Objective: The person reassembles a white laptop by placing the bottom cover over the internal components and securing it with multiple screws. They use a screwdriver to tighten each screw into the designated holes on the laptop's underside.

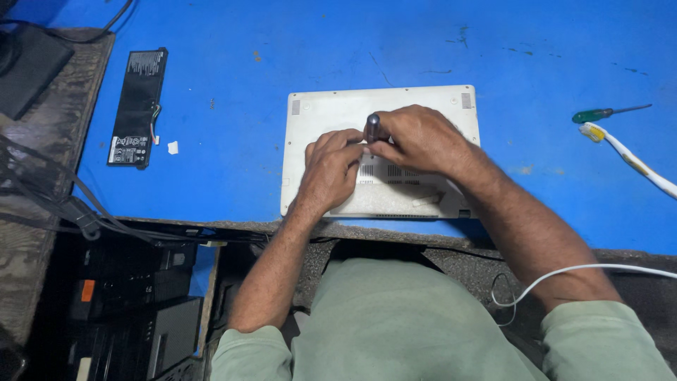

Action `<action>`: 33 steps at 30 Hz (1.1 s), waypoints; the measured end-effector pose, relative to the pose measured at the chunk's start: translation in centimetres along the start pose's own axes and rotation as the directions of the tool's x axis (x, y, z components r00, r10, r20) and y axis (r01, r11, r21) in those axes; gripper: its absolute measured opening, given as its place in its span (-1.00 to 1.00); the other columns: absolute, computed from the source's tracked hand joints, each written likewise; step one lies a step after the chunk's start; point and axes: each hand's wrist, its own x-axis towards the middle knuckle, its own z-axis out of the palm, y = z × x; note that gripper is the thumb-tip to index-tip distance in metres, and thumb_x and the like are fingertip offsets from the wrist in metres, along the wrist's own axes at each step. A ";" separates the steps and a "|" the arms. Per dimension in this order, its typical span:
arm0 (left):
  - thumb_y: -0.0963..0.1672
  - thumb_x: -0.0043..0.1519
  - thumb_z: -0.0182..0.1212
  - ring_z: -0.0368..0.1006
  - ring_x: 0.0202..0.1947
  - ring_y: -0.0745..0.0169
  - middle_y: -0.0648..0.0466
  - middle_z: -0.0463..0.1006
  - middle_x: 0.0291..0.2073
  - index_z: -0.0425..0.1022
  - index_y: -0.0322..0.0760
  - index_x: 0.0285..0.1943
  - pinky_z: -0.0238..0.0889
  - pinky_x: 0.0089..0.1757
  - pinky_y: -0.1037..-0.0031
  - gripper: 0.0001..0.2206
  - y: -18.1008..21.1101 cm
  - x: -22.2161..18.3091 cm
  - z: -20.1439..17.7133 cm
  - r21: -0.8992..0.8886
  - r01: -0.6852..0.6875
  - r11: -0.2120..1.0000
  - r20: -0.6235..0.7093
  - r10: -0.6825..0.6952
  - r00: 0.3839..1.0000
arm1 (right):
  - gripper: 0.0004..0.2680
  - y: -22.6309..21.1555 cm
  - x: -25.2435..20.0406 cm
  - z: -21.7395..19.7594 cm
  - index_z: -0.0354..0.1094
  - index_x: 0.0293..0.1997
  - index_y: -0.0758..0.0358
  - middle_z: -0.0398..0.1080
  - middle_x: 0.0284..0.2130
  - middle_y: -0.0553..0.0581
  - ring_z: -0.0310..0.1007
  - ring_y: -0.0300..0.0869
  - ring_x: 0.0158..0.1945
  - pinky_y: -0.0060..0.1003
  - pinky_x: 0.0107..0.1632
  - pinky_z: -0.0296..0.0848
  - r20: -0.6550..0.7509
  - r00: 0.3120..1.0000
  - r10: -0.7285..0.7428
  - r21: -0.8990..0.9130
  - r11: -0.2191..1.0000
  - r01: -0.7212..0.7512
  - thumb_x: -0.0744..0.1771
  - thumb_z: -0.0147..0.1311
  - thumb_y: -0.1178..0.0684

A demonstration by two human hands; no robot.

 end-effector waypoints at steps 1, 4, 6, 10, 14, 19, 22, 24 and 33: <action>-0.25 0.21 0.23 0.30 0.22 0.10 0.04 0.53 0.08 0.65 -0.23 -0.05 0.02 0.20 0.06 -0.82 -0.1 0.0 -0.1 -0.028 -0.002 1.000 -0.022 0.001 1.000 | -0.79 0.1 0.1 0.2 0.44 -0.20 0.21 0.47 -0.54 0.13 0.51 -0.17 -0.45 -0.18 -0.36 0.54 -0.030 0.999 0.031 -0.043 0.999 -0.032 0.36 0.18 -0.12; -0.15 0.21 0.35 0.39 0.05 0.17 0.07 0.60 -0.10 0.64 -0.22 -0.11 0.06 0.12 0.10 -0.88 -0.6 0.7 -0.1 -0.067 0.009 0.998 -0.008 -0.009 1.000 | -0.68 0.2 0.4 1.2 0.44 -0.33 0.18 0.44 -0.60 0.10 0.46 -0.19 -0.49 -0.20 -0.41 0.49 -0.121 0.990 0.074 -0.128 0.988 -0.090 0.38 0.19 -0.28; -0.10 0.22 0.39 0.42 -0.06 0.24 0.12 0.64 -0.23 0.65 -0.18 -0.18 0.10 0.09 0.14 -0.90 -0.9 1.3 0.0 -0.059 0.024 0.998 0.005 -0.024 1.000 | -0.67 0.2 0.3 1.6 0.44 -0.35 0.17 0.42 -0.61 0.07 0.44 -0.21 -0.49 -0.20 -0.41 0.47 -0.183 0.982 0.051 -0.138 0.987 -0.077 0.37 0.21 -0.31; -0.10 0.24 0.39 0.44 -0.14 0.32 0.19 0.65 -0.33 0.66 -0.14 -0.26 0.12 0.07 0.16 -0.93 -1.0 2.0 0.2 -0.010 -0.085 0.996 -0.062 0.084 0.995 | -0.67 1.1 0.0 1.1 0.42 -0.24 0.21 0.41 -0.55 0.03 0.43 -0.24 -0.46 -0.25 -0.40 0.46 -0.173 0.984 -0.046 0.055 0.997 0.056 0.36 0.16 -0.31; -0.15 0.24 0.35 0.44 -0.10 0.31 0.16 0.65 -0.28 0.65 -0.17 -0.20 0.11 0.08 0.15 -0.97 -1.4 1.5 0.5 0.042 -0.204 0.978 -0.139 0.208 0.968 | -0.70 2.1 0.2 1.6 0.39 -0.17 0.17 0.40 -0.49 -0.06 0.44 -0.32 -0.43 -0.33 -0.37 0.46 -0.206 0.967 -0.151 0.284 0.936 0.207 0.40 0.07 -0.28; -0.15 0.21 0.36 0.45 -0.11 0.29 0.14 0.66 -0.29 0.65 -0.18 -0.22 0.10 0.11 0.15 -0.95 -1.4 1.9 0.9 -0.035 -0.145 0.989 -0.117 0.140 0.983 | -0.63 2.2 0.3 2.8 0.35 -0.43 0.18 0.34 -0.65 0.03 0.37 -0.21 -0.55 -0.26 -0.49 0.40 -0.302 0.951 -0.072 -0.077 0.996 0.051 0.31 0.23 -0.34; -0.13 0.28 0.36 0.47 -0.09 0.30 0.14 0.66 -0.33 0.64 -0.17 -0.26 0.09 0.14 0.14 -0.92 -1.6 2.1 1.4 -0.042 -0.118 0.992 -0.083 0.114 0.990 | -0.63 2.6 -0.1 2.3 0.33 -0.23 0.24 0.35 -0.53 -0.02 0.38 -0.26 -0.45 -0.29 -0.39 0.42 -0.275 0.950 -0.150 0.101 0.978 0.184 0.36 0.16 -0.33; -0.14 0.29 0.33 0.47 -0.06 0.29 0.13 0.66 -0.32 0.63 -0.17 -0.27 0.09 0.16 0.12 -0.92 -1.8 2.0 1.6 -0.022 -0.152 0.988 -0.084 0.150 0.985 | -0.61 3.0 -0.2 1.8 0.32 0.16 0.29 0.40 -0.32 -0.13 0.44 -0.38 -0.21 -0.35 -0.13 0.50 -0.292 0.914 -0.282 0.438 0.810 0.390 0.49 -0.01 -0.31; -0.15 0.31 0.29 0.46 -0.09 0.24 0.10 0.66 -0.30 0.63 -0.18 -0.23 0.06 0.18 0.08 -0.93 -1.9 2.2 1.8 -0.063 -0.118 0.991 -0.065 0.114 0.991 | -0.67 2.5 -0.4 2.8 0.33 -0.16 0.30 0.31 -0.44 0.02 0.37 -0.27 -0.40 -0.33 -0.40 0.45 -0.291 0.951 -0.102 0.277 0.943 0.186 0.32 0.27 -0.20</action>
